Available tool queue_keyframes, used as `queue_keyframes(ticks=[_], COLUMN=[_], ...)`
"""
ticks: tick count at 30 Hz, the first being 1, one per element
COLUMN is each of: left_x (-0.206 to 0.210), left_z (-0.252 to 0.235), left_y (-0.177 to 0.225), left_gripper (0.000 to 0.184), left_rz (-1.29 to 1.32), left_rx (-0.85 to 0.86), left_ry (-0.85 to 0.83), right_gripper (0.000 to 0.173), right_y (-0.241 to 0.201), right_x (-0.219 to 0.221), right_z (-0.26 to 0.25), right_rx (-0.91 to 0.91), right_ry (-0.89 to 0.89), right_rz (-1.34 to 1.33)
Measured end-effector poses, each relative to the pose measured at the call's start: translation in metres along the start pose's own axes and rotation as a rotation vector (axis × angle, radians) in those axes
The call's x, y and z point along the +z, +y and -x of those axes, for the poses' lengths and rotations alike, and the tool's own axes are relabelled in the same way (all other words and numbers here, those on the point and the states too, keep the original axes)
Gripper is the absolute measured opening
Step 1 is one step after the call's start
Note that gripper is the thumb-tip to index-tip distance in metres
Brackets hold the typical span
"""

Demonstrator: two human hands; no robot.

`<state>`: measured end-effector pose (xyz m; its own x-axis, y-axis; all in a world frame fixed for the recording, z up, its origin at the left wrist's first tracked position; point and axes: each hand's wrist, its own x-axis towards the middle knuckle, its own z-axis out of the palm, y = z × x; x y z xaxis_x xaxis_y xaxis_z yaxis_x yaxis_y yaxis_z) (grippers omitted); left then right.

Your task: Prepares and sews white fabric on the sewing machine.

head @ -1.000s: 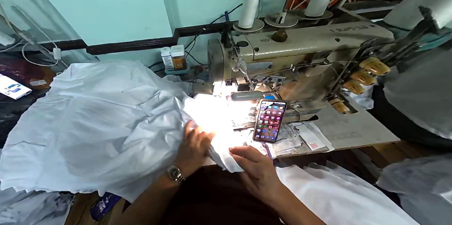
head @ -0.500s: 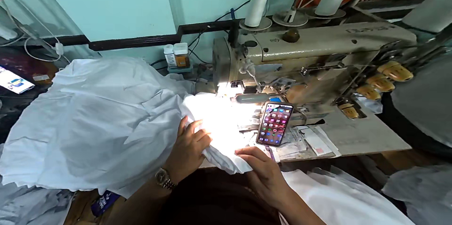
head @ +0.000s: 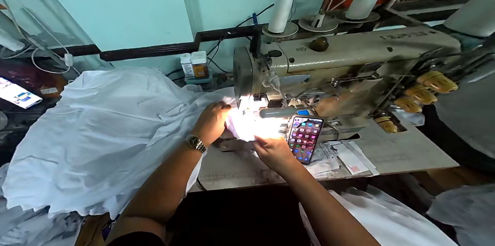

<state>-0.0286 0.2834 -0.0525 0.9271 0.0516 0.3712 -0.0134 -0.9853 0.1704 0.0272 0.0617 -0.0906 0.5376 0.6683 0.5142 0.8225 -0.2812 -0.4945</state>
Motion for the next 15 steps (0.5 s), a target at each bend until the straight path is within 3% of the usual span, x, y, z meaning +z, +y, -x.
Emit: queue_keyframes(ticks=[3, 8, 11, 13, 15], left_x=[-0.006, -0.054, -0.072, -0.074, -0.07], left_z=[-0.002, 0.031, 0.075, 0.098, 0.106], left_y=[-0.004, 0.011, 0.043, 0.069, 0.084], left_gripper=[0.028, 0.042, 0.021, 0.028, 0.029], left_rz=[-0.052, -0.19, -0.001, 0.239, 0.393], left_rx=[-0.001, 0.0, 0.212, 0.429, 0.526], left_ry=[-0.009, 0.012, 0.009, -0.097, -0.243], right_gripper=[0.026, 0.024, 0.024, 0.022, 0.019], right_y=[-0.003, 0.001, 0.001, 0.001, -0.007], right_x=[0.002, 0.002, 0.0, 0.0, -0.001], right_z=[-0.004, -0.001, 0.001, 0.006, 0.02], right_rx=[0.002, -0.023, -0.002, -0.044, -0.091], right_ry=[0.028, 0.022, -0.04, -0.024, -0.004], right_rz=[0.068, 0.087, 0.072, 0.037, 0.007])
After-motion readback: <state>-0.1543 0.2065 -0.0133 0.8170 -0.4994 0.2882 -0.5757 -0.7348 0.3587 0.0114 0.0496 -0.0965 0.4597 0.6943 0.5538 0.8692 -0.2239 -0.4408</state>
